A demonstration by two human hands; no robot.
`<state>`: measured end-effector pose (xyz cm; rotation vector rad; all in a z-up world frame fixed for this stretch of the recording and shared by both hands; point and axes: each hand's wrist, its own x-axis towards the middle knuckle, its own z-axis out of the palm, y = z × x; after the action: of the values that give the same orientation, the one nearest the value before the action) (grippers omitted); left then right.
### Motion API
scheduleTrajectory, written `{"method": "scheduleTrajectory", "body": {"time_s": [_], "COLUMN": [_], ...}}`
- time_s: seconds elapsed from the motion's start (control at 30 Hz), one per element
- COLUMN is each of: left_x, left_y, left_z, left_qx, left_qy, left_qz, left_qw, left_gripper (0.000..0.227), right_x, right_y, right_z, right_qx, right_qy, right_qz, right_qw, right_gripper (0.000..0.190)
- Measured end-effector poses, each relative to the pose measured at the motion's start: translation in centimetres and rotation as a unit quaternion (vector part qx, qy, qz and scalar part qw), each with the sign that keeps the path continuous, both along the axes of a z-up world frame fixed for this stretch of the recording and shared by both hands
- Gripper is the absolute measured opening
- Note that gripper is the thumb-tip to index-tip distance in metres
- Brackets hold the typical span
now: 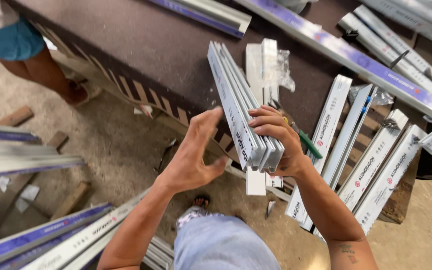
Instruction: The person uses tin snips to cut a stack of aluminum profiles on a workbench. They then insert a blue plastic strip into the cut profiles and stack them with other profiles.
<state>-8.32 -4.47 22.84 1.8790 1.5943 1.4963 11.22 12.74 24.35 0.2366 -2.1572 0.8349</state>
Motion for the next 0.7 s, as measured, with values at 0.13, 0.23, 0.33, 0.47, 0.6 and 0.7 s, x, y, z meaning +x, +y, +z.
{"method": "scheduleTrajectory", "body": {"time_s": [0.13, 0.23, 0.33, 0.47, 0.6, 0.7], "left_x": [-1.9, -3.1, -4.0, -4.9, -5.6, -5.6], "left_y": [2.5, 3.8, 5.0, 5.6, 6.0, 6.3], "left_z": [3.9, 5.3, 6.0, 7.0, 7.6, 7.1], "left_qx": [0.109, 0.113, 0.124, 0.132, 0.146, 0.148], "left_qy": [0.141, 0.139, 0.16, 0.202, 0.209, 0.188], "left_qz": [-0.102, -0.128, -0.12, -0.138, -0.164, -0.164], "left_qw": [0.979, 0.976, 0.972, 0.961, 0.953, 0.957], "left_gripper": [0.086, 0.08, 0.069, 0.058, 0.056, 0.053], "right_x": [-2.3, -3.3, -4.1, -4.8, -5.4, -5.5], "right_y": [1.6, 2.1, 2.8, 3.4, 3.6, 4.1], "right_z": [1.4, 2.4, 3.3, 4.1, 4.2, 4.1], "right_qx": [0.006, -0.01, -0.012, 0.006, 0.043, 0.014], "right_qy": [0.027, 0.028, 0.013, -0.023, -0.014, -0.012], "right_qz": [0.027, 0.031, 0.07, 0.102, 0.11, 0.121], "right_qw": [0.999, 0.999, 0.997, 0.995, 0.993, 0.993], "right_gripper": [0.069, 0.062, 0.062, 0.06, 0.058, 0.059]}}
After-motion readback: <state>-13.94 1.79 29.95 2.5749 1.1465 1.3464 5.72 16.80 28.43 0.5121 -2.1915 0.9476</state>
